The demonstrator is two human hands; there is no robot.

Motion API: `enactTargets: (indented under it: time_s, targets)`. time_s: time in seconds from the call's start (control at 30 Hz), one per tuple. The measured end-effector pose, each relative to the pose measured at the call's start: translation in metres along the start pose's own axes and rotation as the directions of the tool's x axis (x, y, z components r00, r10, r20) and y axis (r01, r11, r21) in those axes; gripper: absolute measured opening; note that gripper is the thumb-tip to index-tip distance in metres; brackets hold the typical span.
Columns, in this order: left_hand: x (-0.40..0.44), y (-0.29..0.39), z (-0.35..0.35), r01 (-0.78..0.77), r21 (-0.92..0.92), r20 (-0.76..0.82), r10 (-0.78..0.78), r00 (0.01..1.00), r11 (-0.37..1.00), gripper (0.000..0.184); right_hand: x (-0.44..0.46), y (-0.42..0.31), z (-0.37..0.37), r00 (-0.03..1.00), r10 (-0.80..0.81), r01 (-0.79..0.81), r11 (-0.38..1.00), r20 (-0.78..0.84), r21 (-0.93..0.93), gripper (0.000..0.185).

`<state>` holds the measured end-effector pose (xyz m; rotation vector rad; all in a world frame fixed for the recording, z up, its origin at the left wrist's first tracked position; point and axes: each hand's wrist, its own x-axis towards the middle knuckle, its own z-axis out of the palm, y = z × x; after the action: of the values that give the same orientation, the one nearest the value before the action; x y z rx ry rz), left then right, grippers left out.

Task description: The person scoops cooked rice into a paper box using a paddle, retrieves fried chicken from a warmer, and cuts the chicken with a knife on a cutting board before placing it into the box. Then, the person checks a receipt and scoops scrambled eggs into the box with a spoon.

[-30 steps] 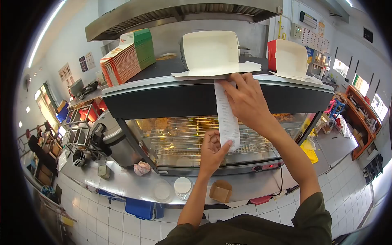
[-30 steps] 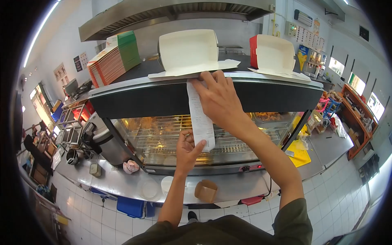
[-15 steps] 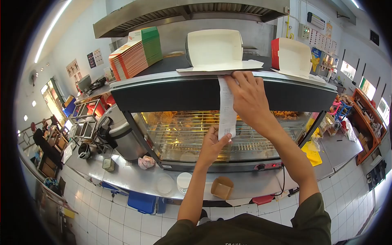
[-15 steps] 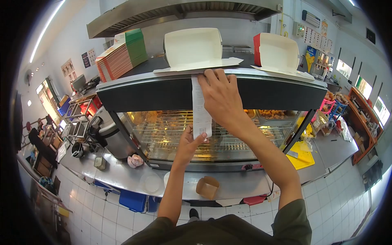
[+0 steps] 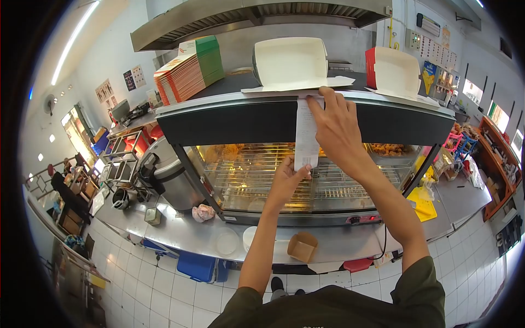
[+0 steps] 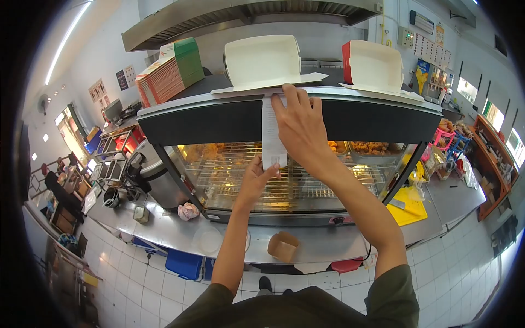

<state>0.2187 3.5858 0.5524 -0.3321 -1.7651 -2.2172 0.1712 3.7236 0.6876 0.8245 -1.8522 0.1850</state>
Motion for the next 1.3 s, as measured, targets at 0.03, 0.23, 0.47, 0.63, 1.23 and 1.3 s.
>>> enactTargets:
  time_s: [0.03,0.23,0.47,0.63,1.23,1.3]
  targets:
    - [0.004,-0.002,-0.001,-0.025,0.002,-0.026,0.025,0.999,1.0,0.027,-0.001,0.0,0.002,1.0,-0.006,0.005,1.0,-0.012,-0.004,0.046]
    - [0.021,-0.003,-0.008,-0.021,0.106,-0.042,0.026,0.999,0.994,0.028,-0.001,0.004,0.005,0.998,0.017,-0.018,1.0,0.062,0.017,0.044]
    - [0.027,-0.006,-0.007,-0.058,0.118,-0.032,0.062,0.998,0.991,0.026,-0.026,0.001,-0.005,0.98,0.161,-0.103,0.917,-0.12,0.386,0.049]
    - [0.025,0.003,0.0,-0.084,0.185,-0.099,0.103,0.99,0.979,0.024,-0.182,-0.035,0.023,0.651,0.741,-0.717,0.526,0.168,0.459,0.03]
    - [-0.38,-0.063,-0.275,0.434,0.454,-0.072,-0.454,0.888,0.778,0.076,-0.423,-0.28,0.083,0.155,0.482,-0.632,0.719,0.862,-0.288,0.039]
    - [-0.472,-0.069,-0.323,0.467,0.497,-0.169,-0.447,0.879,0.731,0.099,-0.39,-0.36,0.042,0.086,0.353,-0.633,0.741,0.932,-0.222,0.041]
